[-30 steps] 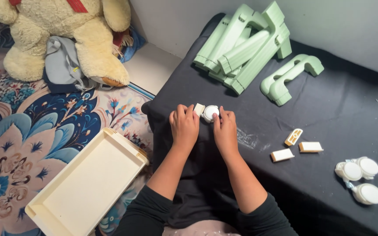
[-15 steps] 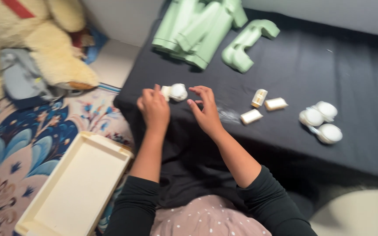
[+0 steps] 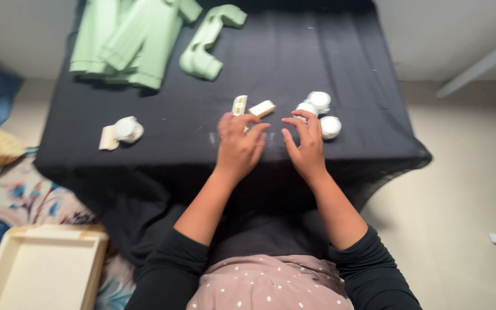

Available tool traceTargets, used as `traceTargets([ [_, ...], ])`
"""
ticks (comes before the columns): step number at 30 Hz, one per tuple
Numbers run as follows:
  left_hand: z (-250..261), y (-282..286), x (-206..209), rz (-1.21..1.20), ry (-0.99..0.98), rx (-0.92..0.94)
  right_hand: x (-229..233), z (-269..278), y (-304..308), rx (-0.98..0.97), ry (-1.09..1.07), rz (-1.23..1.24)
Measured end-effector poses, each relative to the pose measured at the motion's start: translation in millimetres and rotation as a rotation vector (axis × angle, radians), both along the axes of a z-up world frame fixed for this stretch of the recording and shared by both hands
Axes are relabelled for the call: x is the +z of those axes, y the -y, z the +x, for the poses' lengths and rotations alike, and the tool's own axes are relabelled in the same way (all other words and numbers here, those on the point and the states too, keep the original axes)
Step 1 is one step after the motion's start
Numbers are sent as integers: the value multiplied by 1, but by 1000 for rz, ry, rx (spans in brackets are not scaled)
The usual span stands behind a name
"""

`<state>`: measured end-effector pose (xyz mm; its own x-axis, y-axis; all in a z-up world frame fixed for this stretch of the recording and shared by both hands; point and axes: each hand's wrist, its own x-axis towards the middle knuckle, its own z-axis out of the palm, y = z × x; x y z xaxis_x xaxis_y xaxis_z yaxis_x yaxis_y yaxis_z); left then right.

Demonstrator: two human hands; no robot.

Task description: The person assembles a rectangular tray by attaching green handles to a beige tray base. They then attach small white circular components to rectangular wooden blocks and place the assembled parts into the tray.

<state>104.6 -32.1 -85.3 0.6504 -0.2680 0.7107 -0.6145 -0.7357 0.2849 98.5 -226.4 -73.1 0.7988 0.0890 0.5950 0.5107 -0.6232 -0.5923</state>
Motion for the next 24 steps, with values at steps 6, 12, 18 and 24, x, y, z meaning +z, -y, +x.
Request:
traceTargets([
  [6,42,100,10,-229,-195,-174,-19,20,58,-183,61,-18],
  [12,54,137,0,-238,-220,-139,-37,30,63,-276,77,38],
  [18,63,143,-14,-213,-193,-82,-37,32,58,-344,2,-5],
  [24,58,141,-16,-250,-330,-61,-33,29,53,-379,-83,-51],
])
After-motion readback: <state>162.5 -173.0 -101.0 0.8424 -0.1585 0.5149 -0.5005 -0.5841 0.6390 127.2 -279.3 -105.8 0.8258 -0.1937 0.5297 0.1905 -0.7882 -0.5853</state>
